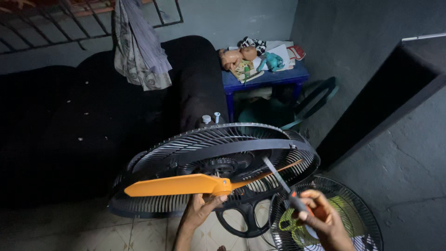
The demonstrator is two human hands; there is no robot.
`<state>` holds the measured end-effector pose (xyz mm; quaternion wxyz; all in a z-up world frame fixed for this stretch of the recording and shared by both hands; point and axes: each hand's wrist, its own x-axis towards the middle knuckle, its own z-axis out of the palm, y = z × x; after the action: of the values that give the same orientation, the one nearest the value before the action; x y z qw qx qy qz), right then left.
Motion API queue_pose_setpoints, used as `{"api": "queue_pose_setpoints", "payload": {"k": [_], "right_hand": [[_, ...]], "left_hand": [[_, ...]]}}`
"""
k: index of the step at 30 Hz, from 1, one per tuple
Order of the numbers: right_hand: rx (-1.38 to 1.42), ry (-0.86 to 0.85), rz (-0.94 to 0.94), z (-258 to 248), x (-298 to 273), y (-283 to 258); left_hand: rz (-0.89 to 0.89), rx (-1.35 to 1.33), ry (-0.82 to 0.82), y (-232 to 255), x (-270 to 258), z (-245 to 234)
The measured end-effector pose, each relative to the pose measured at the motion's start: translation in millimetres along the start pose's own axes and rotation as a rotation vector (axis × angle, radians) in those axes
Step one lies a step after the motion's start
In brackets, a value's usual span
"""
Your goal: The person uses a screwdriver to tighten screws on the fan blade hub while holding the fan head steady. The person repeatedly adjusts the blade and tightens the central screw to secure the blade to the fan.
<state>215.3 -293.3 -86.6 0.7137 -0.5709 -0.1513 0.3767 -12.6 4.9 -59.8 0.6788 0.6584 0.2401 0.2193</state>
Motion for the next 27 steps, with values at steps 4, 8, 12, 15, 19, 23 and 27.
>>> {"api": "queue_pose_setpoints", "payload": {"k": [4,8,12,15,19,23,27], "right_hand": [[-0.102,-0.068,0.072,3,-1,15],[-0.176,-0.018,0.181,-2,4,30],[-0.188,-0.055,0.17,-11,9,36],[-0.218,-0.04,0.173,-15,10,37],[-0.315,-0.002,0.118,-16,7,43],[-0.381,0.131,0.102,-11,2,49],[-0.44,0.237,0.035,-2,-9,44]], "left_hand": [[0.081,0.003,-0.027,0,-1,2],[0.193,-0.033,-0.048,1,0,9],[0.094,-0.187,-0.04,2,0,16],[0.072,-0.15,0.025,1,-1,18],[0.074,-0.201,0.048,-6,0,22],[0.061,-0.199,0.089,-9,-1,24],[0.102,-0.121,0.11,-7,-3,25]]}}
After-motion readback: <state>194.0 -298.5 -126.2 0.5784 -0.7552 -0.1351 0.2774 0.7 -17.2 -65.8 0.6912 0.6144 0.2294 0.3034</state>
